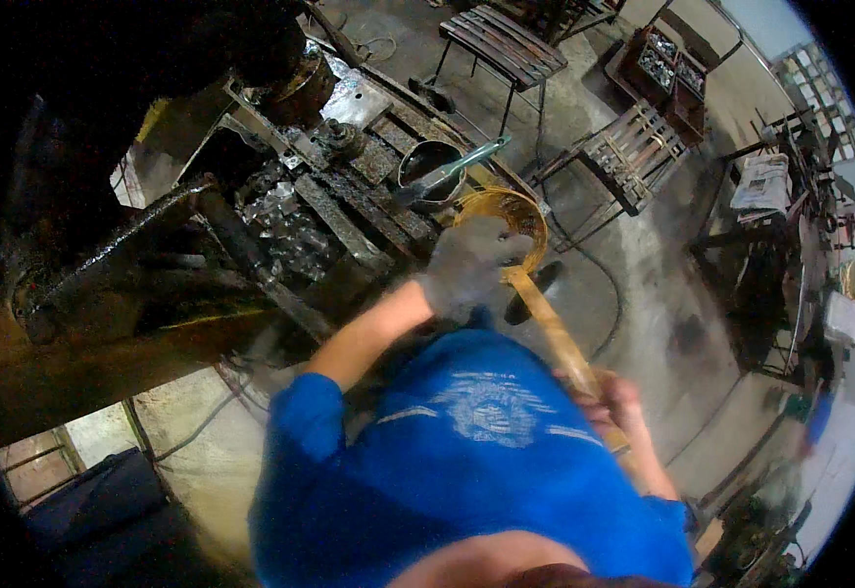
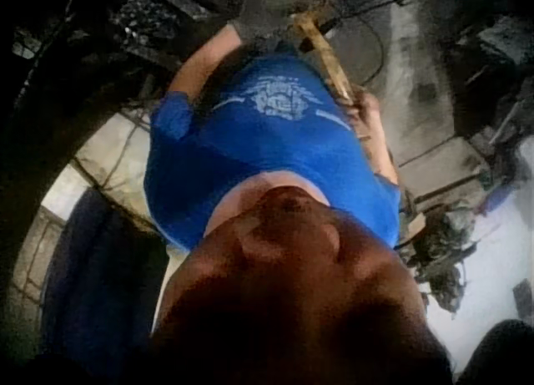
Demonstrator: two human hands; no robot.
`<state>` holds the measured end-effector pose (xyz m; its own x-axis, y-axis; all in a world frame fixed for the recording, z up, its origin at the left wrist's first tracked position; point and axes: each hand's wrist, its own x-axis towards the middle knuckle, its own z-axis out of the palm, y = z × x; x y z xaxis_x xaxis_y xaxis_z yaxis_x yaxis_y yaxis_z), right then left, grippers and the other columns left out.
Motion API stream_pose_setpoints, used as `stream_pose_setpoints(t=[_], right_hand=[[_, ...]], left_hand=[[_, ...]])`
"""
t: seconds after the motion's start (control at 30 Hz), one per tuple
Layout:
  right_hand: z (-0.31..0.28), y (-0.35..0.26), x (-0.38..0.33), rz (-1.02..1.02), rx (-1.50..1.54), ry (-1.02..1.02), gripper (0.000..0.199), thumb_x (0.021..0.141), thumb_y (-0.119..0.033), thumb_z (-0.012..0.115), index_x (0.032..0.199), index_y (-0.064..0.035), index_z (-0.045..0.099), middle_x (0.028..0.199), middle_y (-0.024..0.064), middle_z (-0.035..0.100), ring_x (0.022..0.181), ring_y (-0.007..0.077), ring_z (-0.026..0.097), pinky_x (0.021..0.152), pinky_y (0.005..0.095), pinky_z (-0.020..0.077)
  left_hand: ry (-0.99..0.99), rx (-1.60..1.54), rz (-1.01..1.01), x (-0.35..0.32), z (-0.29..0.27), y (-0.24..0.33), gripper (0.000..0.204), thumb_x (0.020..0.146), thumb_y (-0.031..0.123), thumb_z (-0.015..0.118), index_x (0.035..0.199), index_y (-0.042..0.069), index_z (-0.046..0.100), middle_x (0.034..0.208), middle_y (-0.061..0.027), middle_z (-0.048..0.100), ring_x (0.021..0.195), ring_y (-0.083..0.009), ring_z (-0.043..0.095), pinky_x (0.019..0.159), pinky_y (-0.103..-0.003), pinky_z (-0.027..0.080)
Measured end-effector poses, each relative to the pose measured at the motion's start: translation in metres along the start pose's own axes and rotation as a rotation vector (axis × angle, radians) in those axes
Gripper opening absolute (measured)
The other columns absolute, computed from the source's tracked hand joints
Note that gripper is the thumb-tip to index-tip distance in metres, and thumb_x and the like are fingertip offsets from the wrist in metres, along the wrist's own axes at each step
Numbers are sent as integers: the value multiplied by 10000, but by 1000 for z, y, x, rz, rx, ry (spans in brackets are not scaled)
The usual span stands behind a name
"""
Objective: The person uses a wooden-handled strainer to scoop small metal pieces from a pile on a workbench and transfers them into a metal bucket. The person repeatedly scoops and empties the strainer into the bucket throughout the clip.
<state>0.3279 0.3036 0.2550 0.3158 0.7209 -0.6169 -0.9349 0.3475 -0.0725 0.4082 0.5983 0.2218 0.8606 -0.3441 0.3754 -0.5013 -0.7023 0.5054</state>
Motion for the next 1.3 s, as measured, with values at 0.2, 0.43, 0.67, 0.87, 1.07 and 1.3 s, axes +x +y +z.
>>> stream_pose_setpoints(t=[0.2, 0.43, 0.67, 0.87, 1.07, 1.3], right_hand=[[5, -7, -3, 48, 29, -30, 584, 722, -169, 542, 1232, 37, 347, 647, 16, 377, 424, 71, 349, 302, 202, 271], [-6, -7, 6, -32, 64, -157, 655, 725, -265, 641, 1223, 39, 344, 663, 20, 376, 459, 67, 360, 313, 191, 280], [0, -9, 2, -35, -40, -4, 730, 681, -312, 708, 1213, 44, 358, 668, 20, 393, 451, 62, 365, 316, 183, 289], [-9, 3, 4, -162, -81, -107, 798, 654, -376, 735, 1199, 69, 359, 677, 17, 403, 474, 50, 385, 337, 157, 320], [-1, 3, 4, -155, -85, -89, 795, 657, -371, 734, 1184, 86, 354, 662, 13, 393, 471, 46, 382, 337, 147, 318], [0, -1, 5, -136, -122, -84, 774, 663, -344, 727, 1188, 85, 354, 654, 13, 389, 463, 47, 379, 334, 148, 307]], left_hand=[[94, -226, -129, 6, -9, -4, 268, 729, 169, 633, 960, 45, 579, 881, -113, 593, 803, -225, 585, 717, -305, 467], [292, -1084, -1141, -71, -10, -72, 395, 780, 365, 611, 893, -13, 587, 775, -128, 615, 625, -192, 601, 549, -295, 492], [481, -1131, -1182, -41, 57, -119, 482, 755, 460, 599, 925, 10, 575, 748, -120, 617, 558, -205, 585, 491, -320, 485], [396, -1299, -1252, -25, 33, -104, 437, 776, 437, 553, 877, 13, 583, 751, -118, 628, 520, -235, 588, 449, -339, 467], [413, -1212, -1289, -22, 31, -120, 423, 786, 413, 536, 781, -7, 589, 659, -127, 625, 508, -251, 599, 438, -334, 465], [452, -1205, -1267, -20, 23, -121, 370, 796, 344, 552, 828, -24, 571, 689, -157, 622, 498, -257, 590, 450, -360, 484]])
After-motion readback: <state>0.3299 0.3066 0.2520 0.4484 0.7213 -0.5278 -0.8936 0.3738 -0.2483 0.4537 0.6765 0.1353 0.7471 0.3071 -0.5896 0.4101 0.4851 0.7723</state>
